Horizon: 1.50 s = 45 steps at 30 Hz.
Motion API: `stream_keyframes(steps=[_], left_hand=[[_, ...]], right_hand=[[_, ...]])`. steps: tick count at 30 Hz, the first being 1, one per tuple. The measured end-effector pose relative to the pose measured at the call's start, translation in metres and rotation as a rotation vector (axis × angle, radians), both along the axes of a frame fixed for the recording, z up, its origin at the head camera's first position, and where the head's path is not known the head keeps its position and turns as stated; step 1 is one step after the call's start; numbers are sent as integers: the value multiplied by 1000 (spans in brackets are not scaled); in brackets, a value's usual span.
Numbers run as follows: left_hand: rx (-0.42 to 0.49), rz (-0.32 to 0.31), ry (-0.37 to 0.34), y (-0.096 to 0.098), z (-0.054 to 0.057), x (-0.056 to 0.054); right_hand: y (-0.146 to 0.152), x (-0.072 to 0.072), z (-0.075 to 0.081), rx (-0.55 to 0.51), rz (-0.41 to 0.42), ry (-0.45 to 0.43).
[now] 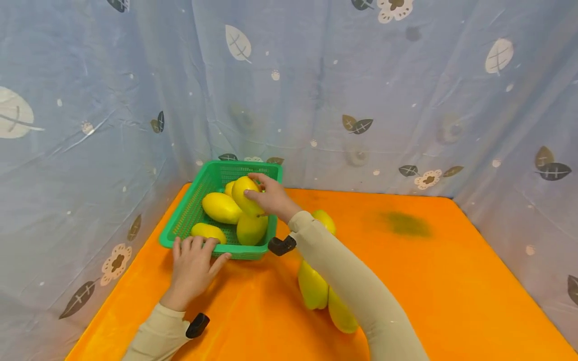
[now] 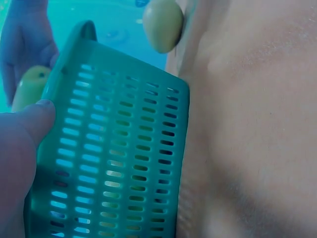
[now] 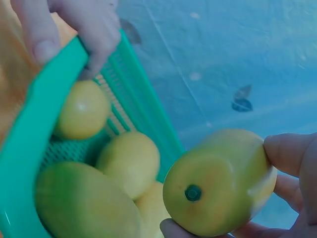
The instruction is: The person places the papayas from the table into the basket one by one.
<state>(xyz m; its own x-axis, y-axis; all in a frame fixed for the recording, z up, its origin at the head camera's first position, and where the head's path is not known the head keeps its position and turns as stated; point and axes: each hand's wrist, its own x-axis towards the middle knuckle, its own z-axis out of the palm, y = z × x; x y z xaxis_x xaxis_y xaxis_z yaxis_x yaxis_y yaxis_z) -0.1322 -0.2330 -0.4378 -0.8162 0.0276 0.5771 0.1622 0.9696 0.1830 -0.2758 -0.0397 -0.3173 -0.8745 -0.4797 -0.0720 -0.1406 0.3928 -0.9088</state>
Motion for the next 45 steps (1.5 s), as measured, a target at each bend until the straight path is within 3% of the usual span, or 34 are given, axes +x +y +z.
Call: stream_keyframes(steps=[13,20,24,30,36,45], left_hand=[[-25,-2,54,2,-1,-2],[-33,0,68,1,-3,-2],[-33,-2,64,2,-3,-1],[-28,0,65,2,-2,-1],[-13,-3,35,3,-2,-1],[17,-13,3,1,-1,0]], right_hand=[[-35,14,-31,68,64,7],[-48,24,-44,205,79,167],[-52,27,-48,219,101,209],[-55,32,-49,239,113,254],[-46,32,-46,217,78,221],[-1,23,-24,106,40,165]])
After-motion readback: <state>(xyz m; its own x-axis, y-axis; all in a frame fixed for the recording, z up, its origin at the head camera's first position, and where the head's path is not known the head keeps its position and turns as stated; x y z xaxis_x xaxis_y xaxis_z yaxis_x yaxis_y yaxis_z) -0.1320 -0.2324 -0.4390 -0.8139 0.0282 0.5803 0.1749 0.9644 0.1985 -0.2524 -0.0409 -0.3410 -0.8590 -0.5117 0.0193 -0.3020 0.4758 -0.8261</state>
